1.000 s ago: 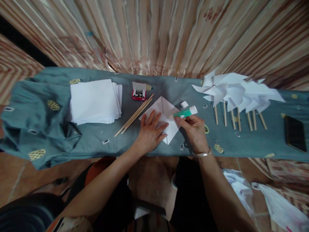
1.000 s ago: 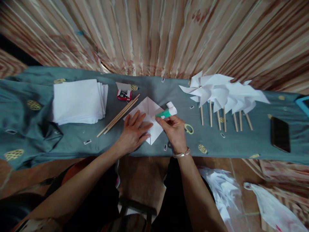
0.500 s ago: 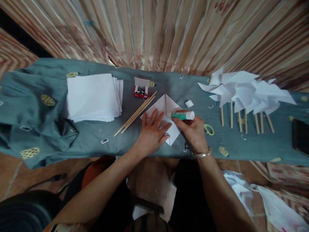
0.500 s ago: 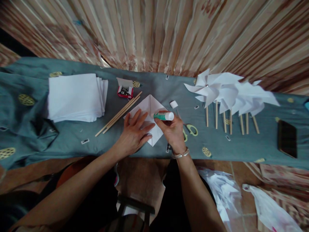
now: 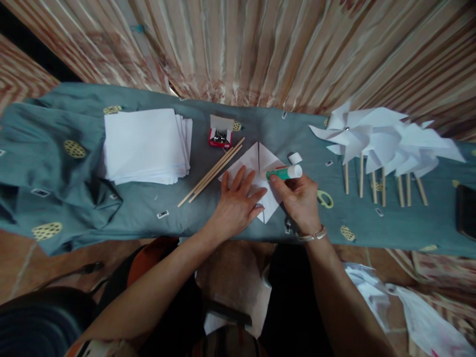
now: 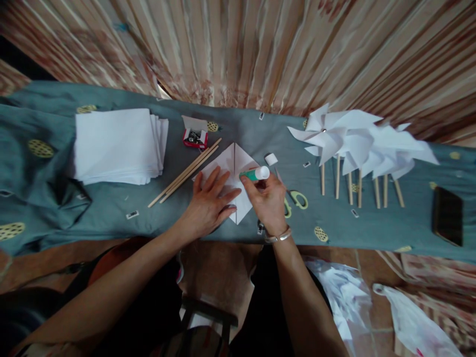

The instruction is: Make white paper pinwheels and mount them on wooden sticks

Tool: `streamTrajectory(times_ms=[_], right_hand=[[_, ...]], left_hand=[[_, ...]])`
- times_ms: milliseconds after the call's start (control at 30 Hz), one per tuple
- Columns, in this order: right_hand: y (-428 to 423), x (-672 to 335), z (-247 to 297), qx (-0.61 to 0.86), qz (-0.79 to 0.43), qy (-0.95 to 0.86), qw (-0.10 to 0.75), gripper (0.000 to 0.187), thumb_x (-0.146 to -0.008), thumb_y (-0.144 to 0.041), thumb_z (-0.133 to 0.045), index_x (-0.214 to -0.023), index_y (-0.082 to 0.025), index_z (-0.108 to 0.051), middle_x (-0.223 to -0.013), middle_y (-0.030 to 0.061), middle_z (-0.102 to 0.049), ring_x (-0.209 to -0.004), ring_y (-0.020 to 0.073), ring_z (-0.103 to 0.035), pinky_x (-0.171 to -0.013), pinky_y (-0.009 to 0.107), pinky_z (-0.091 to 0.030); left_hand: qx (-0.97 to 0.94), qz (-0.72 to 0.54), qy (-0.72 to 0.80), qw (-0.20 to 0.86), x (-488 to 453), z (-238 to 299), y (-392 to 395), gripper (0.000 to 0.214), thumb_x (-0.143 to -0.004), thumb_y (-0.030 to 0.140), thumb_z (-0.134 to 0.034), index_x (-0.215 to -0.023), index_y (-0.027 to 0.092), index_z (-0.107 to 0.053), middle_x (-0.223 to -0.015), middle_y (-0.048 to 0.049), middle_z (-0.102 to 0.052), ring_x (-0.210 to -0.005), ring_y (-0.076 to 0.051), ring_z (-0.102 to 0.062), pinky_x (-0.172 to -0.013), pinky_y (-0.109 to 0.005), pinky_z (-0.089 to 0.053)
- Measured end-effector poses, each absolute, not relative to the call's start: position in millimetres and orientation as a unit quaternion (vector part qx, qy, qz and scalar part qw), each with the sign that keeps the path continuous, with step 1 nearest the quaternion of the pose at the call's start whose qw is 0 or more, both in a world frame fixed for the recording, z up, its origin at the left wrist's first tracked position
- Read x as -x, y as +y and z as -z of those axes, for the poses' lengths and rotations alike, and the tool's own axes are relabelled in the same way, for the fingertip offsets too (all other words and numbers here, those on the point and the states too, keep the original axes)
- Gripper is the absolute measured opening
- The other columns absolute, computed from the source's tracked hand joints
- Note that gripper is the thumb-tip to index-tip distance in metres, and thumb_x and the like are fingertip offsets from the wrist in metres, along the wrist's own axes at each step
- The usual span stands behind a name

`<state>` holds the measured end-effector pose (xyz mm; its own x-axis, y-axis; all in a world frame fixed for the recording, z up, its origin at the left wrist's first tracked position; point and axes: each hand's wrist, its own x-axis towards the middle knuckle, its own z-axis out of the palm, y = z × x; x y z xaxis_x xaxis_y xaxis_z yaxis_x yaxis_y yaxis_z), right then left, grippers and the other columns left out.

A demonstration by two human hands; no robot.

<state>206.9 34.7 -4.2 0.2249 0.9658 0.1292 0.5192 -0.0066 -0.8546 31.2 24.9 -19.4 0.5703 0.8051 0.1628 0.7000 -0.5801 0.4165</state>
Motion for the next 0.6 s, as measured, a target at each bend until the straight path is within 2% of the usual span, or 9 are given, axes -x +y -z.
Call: streamTrajectory(times_ms=[167,600], right_hand=[[33.8,-204.8,4.1,0.671,-0.211,-0.591,0.395,0.03,-0.078,-0.049,-0.067,-0.083,-0.019,-0.07,-0.075,0.0054,-0.073,-0.065,0.0197,-0.065,-0.065,0.034,-0.051],[32.7,-197.2,-1.5,0.682,-0.168,-0.614,0.36,0.035,-0.08,-0.051,-0.063,-0.088,-0.017,-0.07,-0.071,0.0051,-0.072,-0.064,0.022,-0.067,-0.067,0.035,-0.051]], left_hand=[[-0.871,-0.165,0.433,0.16,-31.7,17.5,25.1,0.044,-0.087,0.042,-0.058,-0.127,0.024,-0.058,-0.151,-0.0158,-0.037,-0.144,-0.04,-0.021,-0.111,-0.068,-0.012],[-0.874,-0.151,0.441,0.139,-32.0,15.3,24.0,0.045,-0.088,0.043,-0.056,-0.13,0.027,-0.056,-0.152,-0.0155,-0.036,-0.144,-0.039,-0.023,-0.111,-0.068,-0.017]])
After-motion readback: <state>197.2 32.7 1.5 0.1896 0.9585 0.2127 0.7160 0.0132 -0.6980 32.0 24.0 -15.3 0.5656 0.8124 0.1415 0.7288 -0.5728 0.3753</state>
